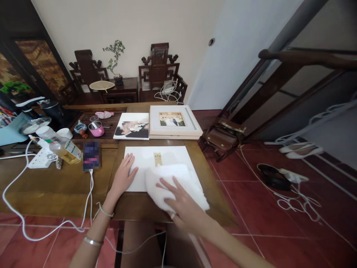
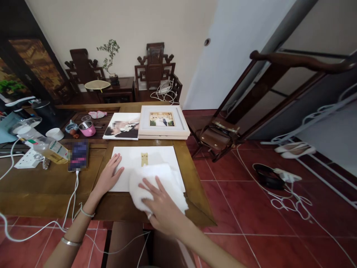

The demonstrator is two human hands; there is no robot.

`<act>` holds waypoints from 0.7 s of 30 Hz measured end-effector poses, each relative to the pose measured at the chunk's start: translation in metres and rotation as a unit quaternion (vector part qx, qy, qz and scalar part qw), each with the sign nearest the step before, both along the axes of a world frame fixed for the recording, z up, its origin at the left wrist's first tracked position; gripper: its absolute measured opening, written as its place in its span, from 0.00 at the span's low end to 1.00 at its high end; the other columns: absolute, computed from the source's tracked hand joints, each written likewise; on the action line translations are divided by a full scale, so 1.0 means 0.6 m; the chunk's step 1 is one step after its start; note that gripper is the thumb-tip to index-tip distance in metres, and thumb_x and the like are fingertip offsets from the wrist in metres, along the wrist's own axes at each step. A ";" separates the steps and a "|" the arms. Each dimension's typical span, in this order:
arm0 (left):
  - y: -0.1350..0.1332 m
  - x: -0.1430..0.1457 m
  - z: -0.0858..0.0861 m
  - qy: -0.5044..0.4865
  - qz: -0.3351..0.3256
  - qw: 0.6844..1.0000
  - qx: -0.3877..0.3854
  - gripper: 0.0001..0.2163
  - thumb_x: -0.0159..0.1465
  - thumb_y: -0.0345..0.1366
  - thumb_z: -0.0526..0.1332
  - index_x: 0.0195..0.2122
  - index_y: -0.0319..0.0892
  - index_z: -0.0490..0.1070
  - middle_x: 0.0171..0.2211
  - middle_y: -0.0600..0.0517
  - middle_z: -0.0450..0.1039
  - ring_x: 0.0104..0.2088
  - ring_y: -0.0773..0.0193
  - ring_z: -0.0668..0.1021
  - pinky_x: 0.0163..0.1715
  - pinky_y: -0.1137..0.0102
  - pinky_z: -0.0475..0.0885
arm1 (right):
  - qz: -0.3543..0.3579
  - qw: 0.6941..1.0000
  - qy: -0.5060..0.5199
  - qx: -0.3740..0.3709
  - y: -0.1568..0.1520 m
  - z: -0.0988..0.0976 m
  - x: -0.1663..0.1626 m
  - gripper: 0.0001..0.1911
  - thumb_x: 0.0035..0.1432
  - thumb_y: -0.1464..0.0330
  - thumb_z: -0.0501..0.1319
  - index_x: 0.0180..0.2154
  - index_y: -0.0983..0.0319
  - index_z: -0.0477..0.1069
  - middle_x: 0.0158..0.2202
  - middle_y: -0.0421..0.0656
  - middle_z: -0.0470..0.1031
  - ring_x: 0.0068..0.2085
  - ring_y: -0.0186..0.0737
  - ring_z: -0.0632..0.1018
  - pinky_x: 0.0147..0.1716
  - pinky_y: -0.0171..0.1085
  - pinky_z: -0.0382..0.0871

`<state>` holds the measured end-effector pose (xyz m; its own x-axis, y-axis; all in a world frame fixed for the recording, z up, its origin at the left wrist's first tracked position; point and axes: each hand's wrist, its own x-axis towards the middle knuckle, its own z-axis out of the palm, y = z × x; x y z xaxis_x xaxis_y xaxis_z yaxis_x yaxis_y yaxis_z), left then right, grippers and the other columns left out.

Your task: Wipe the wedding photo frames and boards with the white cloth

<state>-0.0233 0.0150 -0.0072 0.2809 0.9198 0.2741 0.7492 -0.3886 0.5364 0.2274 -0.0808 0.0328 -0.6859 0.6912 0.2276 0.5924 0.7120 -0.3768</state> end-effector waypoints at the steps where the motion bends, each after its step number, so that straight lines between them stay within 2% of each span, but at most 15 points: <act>1: 0.000 0.000 0.000 0.002 -0.002 1.000 0.001 0.23 0.66 0.42 0.50 0.60 0.41 0.58 0.63 0.44 0.55 0.65 0.56 0.54 0.62 0.54 0.53 | 0.013 1.000 0.001 -0.006 -0.010 0.002 0.004 0.15 0.42 0.80 0.53 0.33 0.63 0.71 0.59 0.51 0.63 0.65 0.50 0.52 0.62 0.62 0.39; 4: 0.000 0.000 0.003 0.011 -0.010 1.000 0.006 0.23 0.66 0.42 0.50 0.61 0.42 0.57 0.63 0.44 0.54 0.65 0.56 0.54 0.62 0.54 0.52 | 0.001 1.000 0.017 -0.003 -0.001 0.005 0.012 0.11 0.48 0.78 0.54 0.32 0.61 0.70 0.56 0.51 0.68 0.63 0.49 0.59 0.62 0.58 0.46; 6: 0.000 0.000 0.004 0.021 -0.016 1.000 0.007 0.23 0.66 0.42 0.50 0.61 0.41 0.56 0.63 0.44 0.54 0.65 0.56 0.54 0.62 0.55 0.52 | -0.045 0.999 0.022 0.002 0.035 0.008 0.013 0.09 0.55 0.74 0.52 0.34 0.61 0.71 0.51 0.50 0.72 0.60 0.48 0.64 0.61 0.54 0.52; 9: 0.000 -0.001 0.006 0.030 -0.016 0.999 0.004 0.23 0.66 0.42 0.50 0.61 0.40 0.56 0.63 0.43 0.54 0.65 0.56 0.55 0.62 0.56 0.52 | -0.111 0.994 -0.005 -0.014 0.109 0.013 0.003 0.12 0.63 0.68 0.48 0.39 0.61 0.70 0.45 0.48 0.76 0.53 0.49 0.72 0.57 0.51 0.58; 12: 0.001 -0.003 0.005 0.034 -0.012 0.999 0.005 0.23 0.66 0.42 0.50 0.61 0.40 0.56 0.63 0.43 0.54 0.65 0.56 0.54 0.62 0.56 0.53 | -0.165 0.986 -0.022 -0.021 0.170 0.018 -0.019 0.15 0.64 0.67 0.46 0.42 0.63 0.69 0.41 0.48 0.77 0.49 0.50 0.74 0.57 0.51 0.56; 14: 0.002 -0.003 0.002 0.031 -0.011 0.999 0.010 0.23 0.66 0.42 0.50 0.61 0.40 0.56 0.63 0.43 0.54 0.65 0.56 0.55 0.62 0.56 0.53 | -0.180 0.983 -0.022 -0.014 0.184 0.017 -0.035 0.15 0.63 0.70 0.46 0.44 0.65 0.68 0.42 0.50 0.76 0.53 0.50 0.71 0.59 0.52 0.51; 16: 0.004 -0.004 -0.002 0.025 -0.008 0.999 0.018 0.23 0.66 0.42 0.50 0.61 0.40 0.57 0.63 0.43 0.55 0.64 0.56 0.55 0.62 0.56 0.54 | -0.164 0.986 -0.030 -0.002 0.171 0.010 -0.048 0.15 0.59 0.73 0.50 0.45 0.67 0.68 0.49 0.54 0.73 0.60 0.53 0.63 0.60 0.57 0.46; 18: 0.005 -0.004 -0.005 0.018 -0.007 1.000 0.024 0.22 0.66 0.40 0.49 0.60 0.40 0.57 0.63 0.43 0.56 0.64 0.57 0.56 0.62 0.55 0.54 | -0.119 0.992 -0.044 0.014 0.134 0.002 -0.053 0.17 0.53 0.75 0.53 0.45 0.67 0.70 0.56 0.57 0.66 0.63 0.57 0.54 0.59 0.63 0.42; 21: 0.005 -0.003 -0.007 0.009 -0.007 1.000 0.027 0.21 0.68 0.38 0.46 0.60 0.41 0.58 0.63 0.45 0.56 0.64 0.58 0.56 0.62 0.56 0.53 | -0.028 0.998 -0.036 0.040 0.061 -0.008 -0.044 0.19 0.46 0.78 0.55 0.42 0.65 0.72 0.59 0.57 0.62 0.65 0.57 0.51 0.59 0.65 0.39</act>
<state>-0.0252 0.0182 -0.0115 0.2992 0.8999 0.3173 0.7526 -0.4270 0.5013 0.2009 -0.0444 0.0278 -0.6626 0.7112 0.2348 0.6562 0.7024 -0.2759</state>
